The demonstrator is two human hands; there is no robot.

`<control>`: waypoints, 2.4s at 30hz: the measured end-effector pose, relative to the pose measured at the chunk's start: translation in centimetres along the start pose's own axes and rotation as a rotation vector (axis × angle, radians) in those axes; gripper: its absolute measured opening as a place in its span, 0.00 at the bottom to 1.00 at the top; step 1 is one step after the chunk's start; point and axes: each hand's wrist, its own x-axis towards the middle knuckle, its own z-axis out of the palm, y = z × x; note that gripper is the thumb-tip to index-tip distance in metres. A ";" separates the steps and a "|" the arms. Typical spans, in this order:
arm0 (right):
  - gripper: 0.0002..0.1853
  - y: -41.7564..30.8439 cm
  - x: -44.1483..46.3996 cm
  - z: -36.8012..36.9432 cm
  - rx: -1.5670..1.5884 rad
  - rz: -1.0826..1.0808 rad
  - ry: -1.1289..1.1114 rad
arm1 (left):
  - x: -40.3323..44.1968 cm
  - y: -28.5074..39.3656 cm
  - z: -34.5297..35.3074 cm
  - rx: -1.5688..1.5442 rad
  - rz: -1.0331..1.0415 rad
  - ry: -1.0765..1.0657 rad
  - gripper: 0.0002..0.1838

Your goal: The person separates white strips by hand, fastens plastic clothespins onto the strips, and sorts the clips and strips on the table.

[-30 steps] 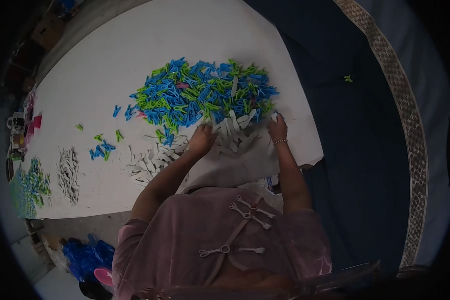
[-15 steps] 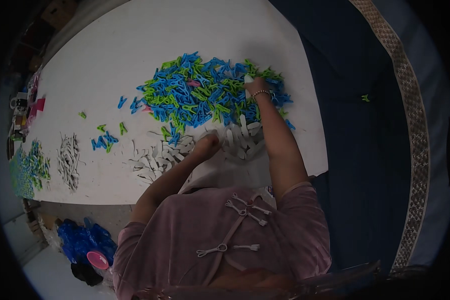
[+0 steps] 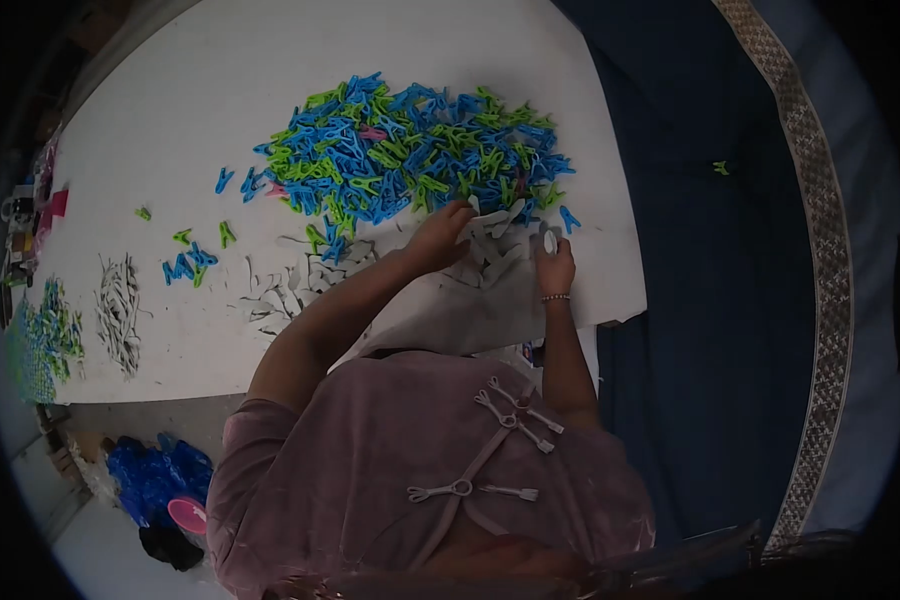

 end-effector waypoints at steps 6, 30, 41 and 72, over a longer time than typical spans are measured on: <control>0.16 -0.1 -2.2 2.5 -0.174 -0.596 0.023 | 2.3 1.2 1.5 0.318 0.025 -0.239 0.25; 0.15 -3.8 -0.6 3.5 -0.415 -0.699 -0.324 | -10.3 -0.2 -1.1 0.522 0.412 0.014 0.11; 0.15 -1.4 -1.2 2.8 -0.240 -0.701 -0.153 | -9.9 0.4 0.7 0.338 0.213 -0.194 0.15; 0.15 -1.6 -3.1 4.1 -0.254 -0.663 0.081 | -13.7 0.7 -0.2 0.410 -0.116 -0.135 0.44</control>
